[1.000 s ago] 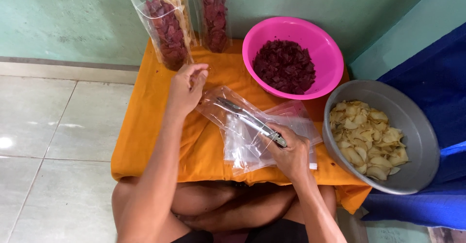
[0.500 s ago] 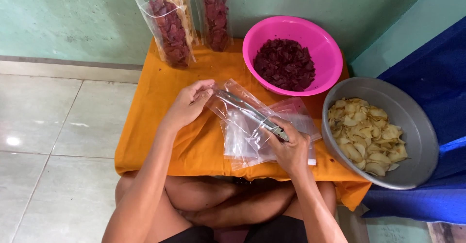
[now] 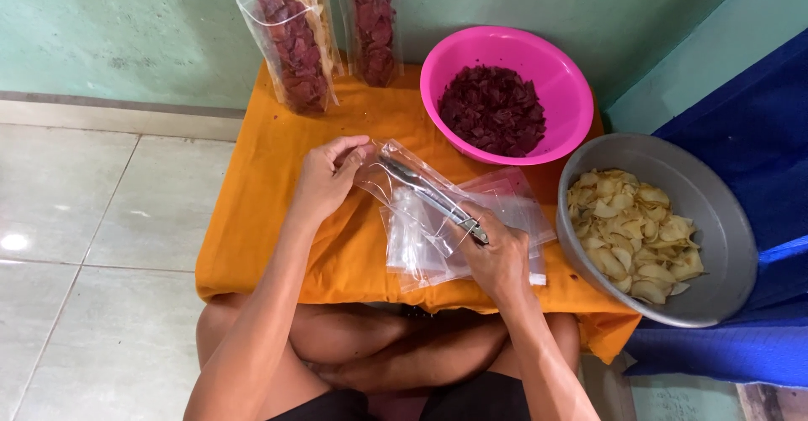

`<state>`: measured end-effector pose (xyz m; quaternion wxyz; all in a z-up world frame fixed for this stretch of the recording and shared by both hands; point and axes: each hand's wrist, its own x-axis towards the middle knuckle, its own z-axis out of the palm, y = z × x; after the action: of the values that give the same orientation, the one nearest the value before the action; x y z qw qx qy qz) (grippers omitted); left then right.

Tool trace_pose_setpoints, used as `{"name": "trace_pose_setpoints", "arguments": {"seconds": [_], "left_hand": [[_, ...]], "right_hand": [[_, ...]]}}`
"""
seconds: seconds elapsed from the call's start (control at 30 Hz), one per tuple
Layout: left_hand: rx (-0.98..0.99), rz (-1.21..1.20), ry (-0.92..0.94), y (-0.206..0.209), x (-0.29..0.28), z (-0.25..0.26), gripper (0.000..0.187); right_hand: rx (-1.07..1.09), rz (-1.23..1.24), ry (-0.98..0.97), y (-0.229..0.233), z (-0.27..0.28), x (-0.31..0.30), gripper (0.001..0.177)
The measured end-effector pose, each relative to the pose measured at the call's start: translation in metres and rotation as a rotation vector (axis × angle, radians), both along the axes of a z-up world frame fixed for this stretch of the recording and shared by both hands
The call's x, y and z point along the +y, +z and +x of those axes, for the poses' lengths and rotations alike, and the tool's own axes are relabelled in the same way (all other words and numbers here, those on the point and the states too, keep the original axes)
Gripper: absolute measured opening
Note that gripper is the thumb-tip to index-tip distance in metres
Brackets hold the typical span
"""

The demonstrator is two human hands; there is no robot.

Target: Filling small plastic bags with chips using tongs and organizing them on a surface.

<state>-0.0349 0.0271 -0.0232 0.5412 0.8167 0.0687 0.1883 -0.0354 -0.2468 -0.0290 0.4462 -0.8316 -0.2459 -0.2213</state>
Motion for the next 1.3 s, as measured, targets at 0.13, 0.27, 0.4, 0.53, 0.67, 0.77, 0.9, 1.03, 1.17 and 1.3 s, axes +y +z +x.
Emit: {"name": "trace_pose_setpoints", "arguments": {"seconds": [0.13, 0.27, 0.4, 0.53, 0.67, 0.77, 0.9, 1.03, 1.17, 1.3], "left_hand": [[0.002, -0.026, 0.056, -0.008, 0.002, 0.008, 0.025], [0.232, -0.112, 0.125, -0.019, 0.003, 0.026, 0.024], [0.211, -0.065, 0.051, -0.003, -0.005, 0.021, 0.023], [0.199, -0.005, 0.040, 0.009, -0.007, 0.014, 0.023], [0.221, 0.077, 0.033, 0.007, 0.003, 0.016, 0.023], [0.191, 0.152, 0.009, 0.003, 0.008, 0.017, 0.023], [0.186, 0.157, 0.003, 0.006, 0.008, 0.011, 0.024], [0.224, 0.114, -0.030, 0.023, 0.008, -0.001, 0.026], [0.245, 0.019, -0.062, 0.027, 0.010, -0.008, 0.025], [0.237, -0.041, -0.026, 0.018, 0.014, -0.004, 0.017]], "right_hand": [[0.029, 0.008, -0.006, 0.001, -0.001, 0.001, 0.023], [0.014, 0.004, -0.005, 0.009, -0.005, 0.003, 0.024], [0.022, 0.015, -0.004, 0.007, -0.004, 0.002, 0.025], [0.025, 0.004, 0.023, 0.013, -0.004, 0.006, 0.024], [0.090, -0.022, 0.035, 0.014, -0.006, 0.004, 0.025], [0.100, -0.031, 0.030, 0.018, -0.008, 0.003, 0.026], [0.112, -0.034, 0.023, 0.017, -0.008, 0.003, 0.026], [0.139, -0.025, 0.043, 0.014, -0.008, 0.001, 0.026], [0.110, -0.022, 0.066, 0.014, -0.009, 0.001, 0.026], [0.010, -0.049, 0.066, 0.001, -0.007, -0.003, 0.024]]}}
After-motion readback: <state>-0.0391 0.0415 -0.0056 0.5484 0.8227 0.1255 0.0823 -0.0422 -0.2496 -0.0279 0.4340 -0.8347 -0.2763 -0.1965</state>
